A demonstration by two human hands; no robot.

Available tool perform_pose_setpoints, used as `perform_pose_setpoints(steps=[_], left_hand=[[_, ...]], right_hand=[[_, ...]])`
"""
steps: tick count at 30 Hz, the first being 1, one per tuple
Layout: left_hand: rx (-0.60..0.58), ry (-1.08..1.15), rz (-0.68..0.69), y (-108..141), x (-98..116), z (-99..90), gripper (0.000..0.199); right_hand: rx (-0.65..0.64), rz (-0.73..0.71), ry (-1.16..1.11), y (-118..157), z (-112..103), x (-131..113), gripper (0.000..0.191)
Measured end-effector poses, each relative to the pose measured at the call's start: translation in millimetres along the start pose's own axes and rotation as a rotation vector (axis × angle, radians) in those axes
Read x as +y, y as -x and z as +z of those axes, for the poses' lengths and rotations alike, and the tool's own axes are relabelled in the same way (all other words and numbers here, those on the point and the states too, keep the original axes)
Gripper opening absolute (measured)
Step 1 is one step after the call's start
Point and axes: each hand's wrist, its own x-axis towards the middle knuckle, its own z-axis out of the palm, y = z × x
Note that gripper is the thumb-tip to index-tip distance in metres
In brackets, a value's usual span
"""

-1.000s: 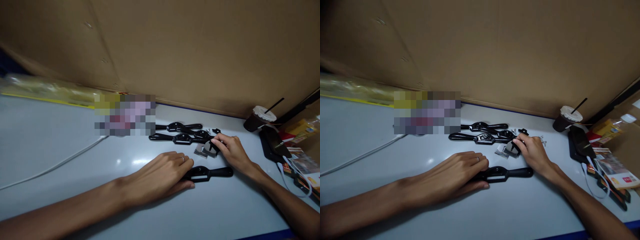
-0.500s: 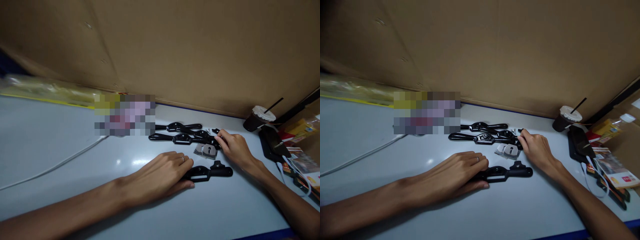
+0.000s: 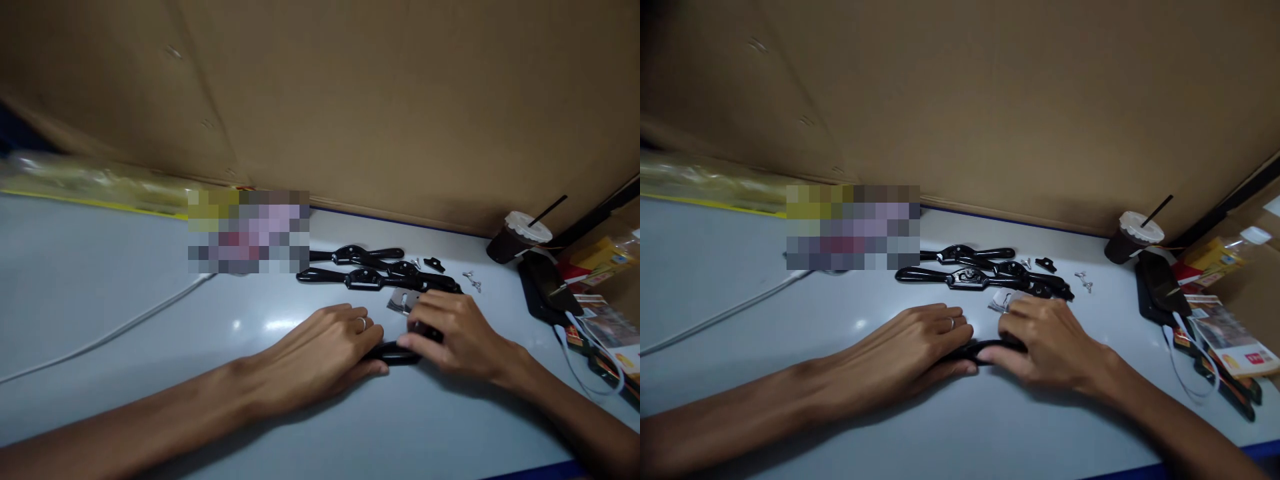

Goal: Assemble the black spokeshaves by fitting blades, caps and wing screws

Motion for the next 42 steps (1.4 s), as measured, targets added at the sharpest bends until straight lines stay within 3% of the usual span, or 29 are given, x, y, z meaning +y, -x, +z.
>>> perform_pose_setpoints(steps=[3,6,10,12,13,16,19,22,26,32,37,42], left_hand=[[0.04,-0.009,0.006,1,-1,4.2,0.028],[0.148,0.023,0.059,2,-2,3.7,0.032],[0.479,0.153,-0.027,2,-6,-6.3,0.022],[0.634,0.145,-0.134,1,-13,-10.2,0.017],[0.645,0.122,-0.179,0,-17,-10.6,0.016],[0.502,0.026,-0.262,-2,-31,-5.5,0.022],[0.32,-0.079,-0.299,-3,-40,2.9,0.032],[0.236,-0.103,-0.307,-4,-44,7.3,0.038],[0.217,-0.071,-0.324,-2,-47,7.7,0.038],[0.178,0.044,-0.409,-1,-50,7.1,0.031],[0.148,0.067,-0.434,-1,-43,2.9,0.025],[0.176,0.025,-0.393,-3,-44,3.3,0.03]], right_hand=[[-0.155,-0.039,0.016,3,2,-9,0.023],[-0.187,-0.084,0.045,3,1,-7,0.02],[-0.054,-0.122,-0.002,-1,-6,9,0.026],[0.074,-0.06,-0.034,-3,-11,20,0.026],[0.146,0.01,-0.043,-5,-15,27,0.025],[0.323,0.286,0.025,-7,-26,52,0.026],[0.405,0.434,0.114,-5,-32,82,0.028],[0.421,0.583,0.206,0,-32,109,0.027],[0.364,0.725,0.269,5,-24,127,0.022],[0.307,0.779,0.253,4,-16,128,0.018],[0.349,0.769,0.156,4,-17,127,0.017],[0.383,0.695,-0.079,-4,-24,113,0.034]])
